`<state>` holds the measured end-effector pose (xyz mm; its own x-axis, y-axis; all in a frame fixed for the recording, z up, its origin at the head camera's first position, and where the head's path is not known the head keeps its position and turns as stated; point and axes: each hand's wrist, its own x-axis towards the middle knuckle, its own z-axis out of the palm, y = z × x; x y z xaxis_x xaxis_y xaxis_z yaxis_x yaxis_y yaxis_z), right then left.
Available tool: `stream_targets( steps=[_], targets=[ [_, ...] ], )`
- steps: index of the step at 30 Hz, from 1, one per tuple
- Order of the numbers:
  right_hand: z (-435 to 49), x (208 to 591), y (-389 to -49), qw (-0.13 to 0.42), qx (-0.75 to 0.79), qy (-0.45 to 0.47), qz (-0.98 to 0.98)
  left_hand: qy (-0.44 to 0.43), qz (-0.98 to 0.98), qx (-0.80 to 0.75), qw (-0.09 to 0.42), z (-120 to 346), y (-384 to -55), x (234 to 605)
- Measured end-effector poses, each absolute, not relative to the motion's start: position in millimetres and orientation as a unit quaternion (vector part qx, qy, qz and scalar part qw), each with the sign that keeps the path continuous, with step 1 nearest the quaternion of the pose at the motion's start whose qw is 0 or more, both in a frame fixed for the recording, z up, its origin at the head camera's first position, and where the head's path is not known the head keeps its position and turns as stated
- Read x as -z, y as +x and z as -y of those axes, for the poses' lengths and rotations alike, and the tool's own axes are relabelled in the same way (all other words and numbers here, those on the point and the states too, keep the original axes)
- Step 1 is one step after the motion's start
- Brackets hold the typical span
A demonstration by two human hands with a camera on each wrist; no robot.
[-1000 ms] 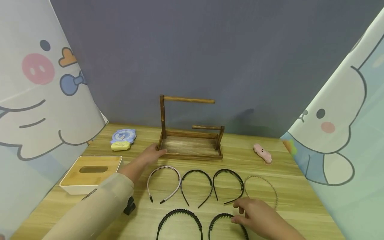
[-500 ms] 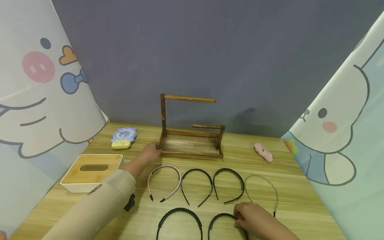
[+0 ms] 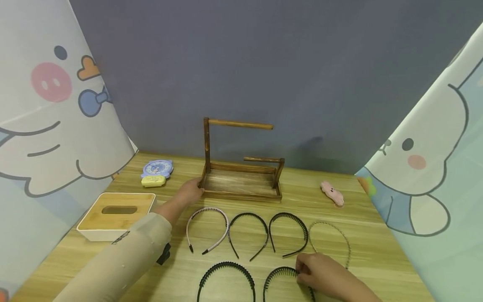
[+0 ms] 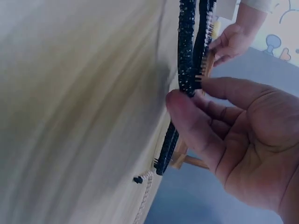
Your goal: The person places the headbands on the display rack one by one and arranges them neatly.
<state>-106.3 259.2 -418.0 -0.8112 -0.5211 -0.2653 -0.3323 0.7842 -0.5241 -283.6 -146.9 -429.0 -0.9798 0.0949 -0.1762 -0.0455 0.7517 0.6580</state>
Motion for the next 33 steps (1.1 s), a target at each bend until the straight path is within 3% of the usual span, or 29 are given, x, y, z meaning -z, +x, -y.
stream_targets(
  steps=[9,17,24,33],
  targets=[
    [-276,414,-114,0.364,0.484,-0.207,-0.768,0.017,-0.931,-0.35,0.098,148,-285,429],
    [-283,412,-119,0.439,0.548,-0.223,-0.676,0.016,-0.937,-0.337,0.093,150,-285,428],
    [-284,400,-122,0.461,0.565,-0.235,-0.643,0.016,-0.935,-0.342,0.094,152,-285,429],
    [-284,375,-130,0.408,0.601,-0.255,-0.638,0.019,-0.934,-0.346,0.086,152,-287,428]
  ],
)
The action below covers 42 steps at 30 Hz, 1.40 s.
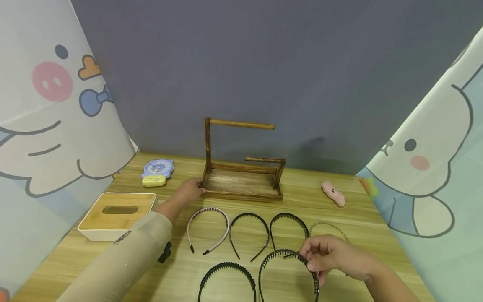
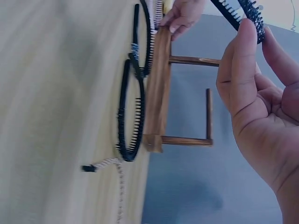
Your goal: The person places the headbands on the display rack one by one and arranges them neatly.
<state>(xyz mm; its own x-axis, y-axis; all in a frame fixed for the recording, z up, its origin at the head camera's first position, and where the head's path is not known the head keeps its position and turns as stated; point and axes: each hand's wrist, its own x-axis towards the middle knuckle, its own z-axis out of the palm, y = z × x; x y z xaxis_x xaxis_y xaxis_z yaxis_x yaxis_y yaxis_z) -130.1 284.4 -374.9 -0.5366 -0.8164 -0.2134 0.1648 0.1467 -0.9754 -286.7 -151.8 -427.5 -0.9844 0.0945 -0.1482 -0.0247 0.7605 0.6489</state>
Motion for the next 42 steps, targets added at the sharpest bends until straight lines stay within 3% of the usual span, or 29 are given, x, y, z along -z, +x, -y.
stream_targets(
  steps=[8,18,30,42],
  targets=[
    [-286,347,-144,0.336,0.607,-0.272,-0.666,0.014,-0.928,-0.361,0.092,154,-287,427],
    [-281,315,-174,0.167,0.615,-0.265,-0.723,0.014,-0.924,-0.371,0.095,157,-291,426],
    [-265,283,-214,0.052,0.723,-0.168,-0.668,0.014,-0.919,-0.385,0.087,154,-290,430],
    [-248,254,-254,-0.034,0.719,-0.119,-0.684,0.015,-0.926,-0.369,0.074,154,-291,432]
  ],
)
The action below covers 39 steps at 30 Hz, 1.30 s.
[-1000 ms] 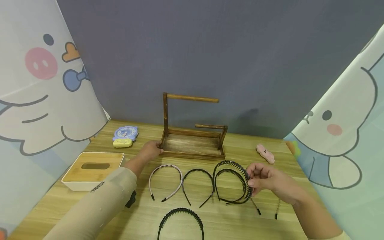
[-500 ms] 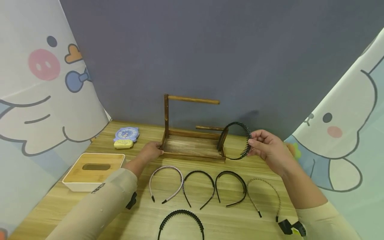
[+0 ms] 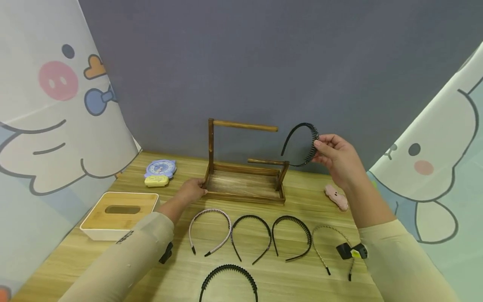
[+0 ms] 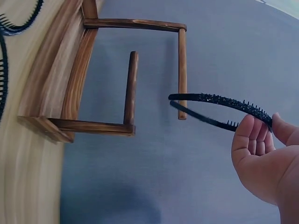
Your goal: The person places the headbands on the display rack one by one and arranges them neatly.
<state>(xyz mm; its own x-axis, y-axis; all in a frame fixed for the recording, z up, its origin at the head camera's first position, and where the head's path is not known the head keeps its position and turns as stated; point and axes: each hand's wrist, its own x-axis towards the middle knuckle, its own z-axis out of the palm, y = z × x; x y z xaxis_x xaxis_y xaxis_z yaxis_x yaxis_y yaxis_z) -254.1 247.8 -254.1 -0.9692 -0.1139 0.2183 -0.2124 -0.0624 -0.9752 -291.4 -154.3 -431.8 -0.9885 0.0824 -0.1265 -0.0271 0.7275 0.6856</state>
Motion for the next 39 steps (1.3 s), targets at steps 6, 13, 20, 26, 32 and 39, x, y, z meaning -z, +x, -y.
stream_targets(
  steps=[6,13,20,26,32,39],
  targets=[
    [-235,246,-273,0.046,-0.707,0.107,0.697,0.011,-0.925,-0.371,0.081,154,-290,432],
    [-222,245,-298,0.068,-0.669,0.077,0.737,0.009,-0.927,-0.367,0.081,155,-290,434],
    [-211,253,-320,0.068,-0.621,0.047,0.779,0.014,-0.929,-0.362,0.076,155,-290,434],
    [-197,263,-335,0.055,-0.608,0.05,0.79,0.012,-0.928,-0.365,0.073,155,-290,434],
    [-179,271,-343,0.047,-0.601,0.051,0.796,0.014,-0.931,-0.357,0.076,153,-291,430],
    [-153,279,-350,0.04,-0.582,0.056,0.81,0.006,-0.932,-0.354,0.078,155,-292,431]
  ],
)
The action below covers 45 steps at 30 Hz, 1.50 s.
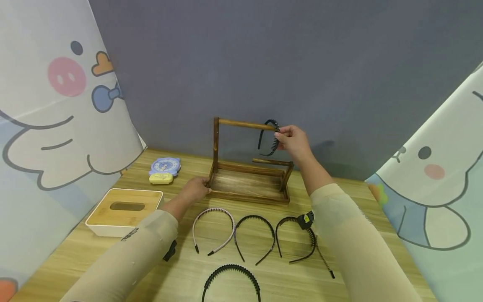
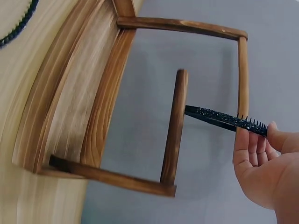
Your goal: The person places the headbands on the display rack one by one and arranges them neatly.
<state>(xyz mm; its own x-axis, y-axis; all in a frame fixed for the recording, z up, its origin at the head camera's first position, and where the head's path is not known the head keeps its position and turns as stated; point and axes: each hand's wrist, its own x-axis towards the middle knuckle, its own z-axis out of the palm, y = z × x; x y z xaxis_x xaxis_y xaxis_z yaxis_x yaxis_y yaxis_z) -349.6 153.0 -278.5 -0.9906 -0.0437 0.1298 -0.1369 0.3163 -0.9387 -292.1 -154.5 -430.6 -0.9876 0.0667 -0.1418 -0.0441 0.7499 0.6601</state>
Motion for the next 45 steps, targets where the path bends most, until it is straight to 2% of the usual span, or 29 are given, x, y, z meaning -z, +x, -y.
stream_targets(
  steps=[24,45],
  targets=[
    [-82,288,-355,0.016,-0.551,0.086,0.83,0.009,-0.933,-0.354,0.069,154,-293,433],
    [-40,286,-356,0.003,-0.554,0.11,0.825,0.003,-0.927,-0.366,0.078,152,-289,428]
  ],
)
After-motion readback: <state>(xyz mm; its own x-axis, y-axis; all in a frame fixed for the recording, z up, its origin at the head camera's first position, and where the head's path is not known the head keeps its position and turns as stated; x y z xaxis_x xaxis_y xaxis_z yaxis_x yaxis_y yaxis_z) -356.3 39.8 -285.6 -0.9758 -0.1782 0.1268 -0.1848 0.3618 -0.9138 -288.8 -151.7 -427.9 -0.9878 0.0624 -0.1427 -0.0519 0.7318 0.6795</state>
